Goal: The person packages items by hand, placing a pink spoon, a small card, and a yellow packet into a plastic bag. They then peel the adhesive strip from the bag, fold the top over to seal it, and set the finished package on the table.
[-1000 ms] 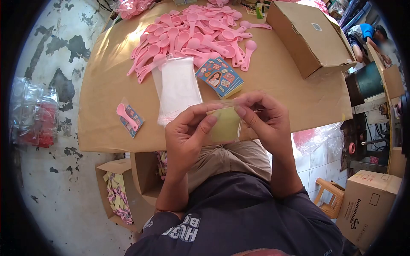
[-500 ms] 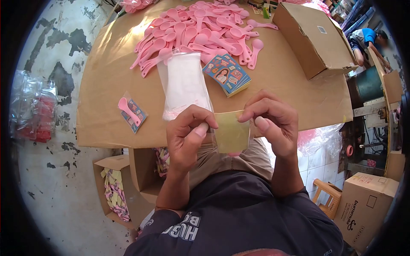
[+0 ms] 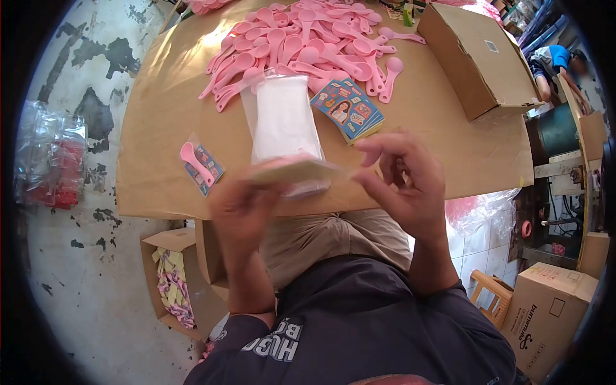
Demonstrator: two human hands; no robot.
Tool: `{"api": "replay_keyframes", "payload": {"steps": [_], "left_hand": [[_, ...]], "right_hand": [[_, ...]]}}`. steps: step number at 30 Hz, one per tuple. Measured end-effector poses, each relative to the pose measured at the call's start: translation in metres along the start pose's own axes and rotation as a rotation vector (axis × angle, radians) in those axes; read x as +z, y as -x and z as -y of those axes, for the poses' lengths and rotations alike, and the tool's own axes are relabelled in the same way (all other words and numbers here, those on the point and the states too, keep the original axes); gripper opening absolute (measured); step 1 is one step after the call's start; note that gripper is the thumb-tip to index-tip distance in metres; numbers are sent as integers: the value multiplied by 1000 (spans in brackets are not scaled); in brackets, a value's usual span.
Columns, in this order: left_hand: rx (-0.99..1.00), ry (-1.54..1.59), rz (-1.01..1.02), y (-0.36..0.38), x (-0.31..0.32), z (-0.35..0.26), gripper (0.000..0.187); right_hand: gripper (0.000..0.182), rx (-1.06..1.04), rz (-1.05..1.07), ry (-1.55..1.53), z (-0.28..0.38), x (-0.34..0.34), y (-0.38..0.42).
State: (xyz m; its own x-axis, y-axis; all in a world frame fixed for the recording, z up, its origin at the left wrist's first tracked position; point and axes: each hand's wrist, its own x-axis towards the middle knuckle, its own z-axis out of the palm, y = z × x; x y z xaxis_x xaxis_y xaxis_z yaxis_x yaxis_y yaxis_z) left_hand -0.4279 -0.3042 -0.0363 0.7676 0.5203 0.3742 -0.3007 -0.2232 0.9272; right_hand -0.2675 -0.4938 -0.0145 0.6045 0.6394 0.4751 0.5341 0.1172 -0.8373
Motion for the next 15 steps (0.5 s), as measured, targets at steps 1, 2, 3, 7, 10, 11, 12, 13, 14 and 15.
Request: {"api": "replay_keyframes", "payload": {"steps": [1, 2, 3, 7, 10, 11, 12, 13, 14, 15], "left_hand": [[50, -77, -108, -2, -17, 1, 24], [102, -155, -217, -5, -35, 2, 27], [132, -220, -277, -14, -48, -3, 28], [212, -391, -328, -28, -89, -19, 31], [191, -453, -390, -26, -93, -24, 31], [191, -457, -395, -27, -90, -22, 31], [80, -456, -345, -31, -81, -20, 28], [-29, -453, -297, -35, -71, -18, 27], [-29, -456, -309, -38, -64, -13, 27], [-104, -633, -275, -42, -57, -6, 29]], "right_hand": [[27, 2, -2, -3, -4, -1, 0], [25, 63, -57, 53, -10, -1, 1], [23, 124, -111, 107, -15, -2, 0], [21, 118, -159, 277, -27, -12, -19], [28, 133, -156, 437, -33, -9, -32], [32, 171, -141, 481, -37, -6, -35], [37, 206, -125, 524, -39, -2, -37], [37, 199, -116, 520, -41, 2, -39], [40, 252, -98, 518, -43, 6, -40], [44, 305, -81, 518, -45, 9, -42]]}}
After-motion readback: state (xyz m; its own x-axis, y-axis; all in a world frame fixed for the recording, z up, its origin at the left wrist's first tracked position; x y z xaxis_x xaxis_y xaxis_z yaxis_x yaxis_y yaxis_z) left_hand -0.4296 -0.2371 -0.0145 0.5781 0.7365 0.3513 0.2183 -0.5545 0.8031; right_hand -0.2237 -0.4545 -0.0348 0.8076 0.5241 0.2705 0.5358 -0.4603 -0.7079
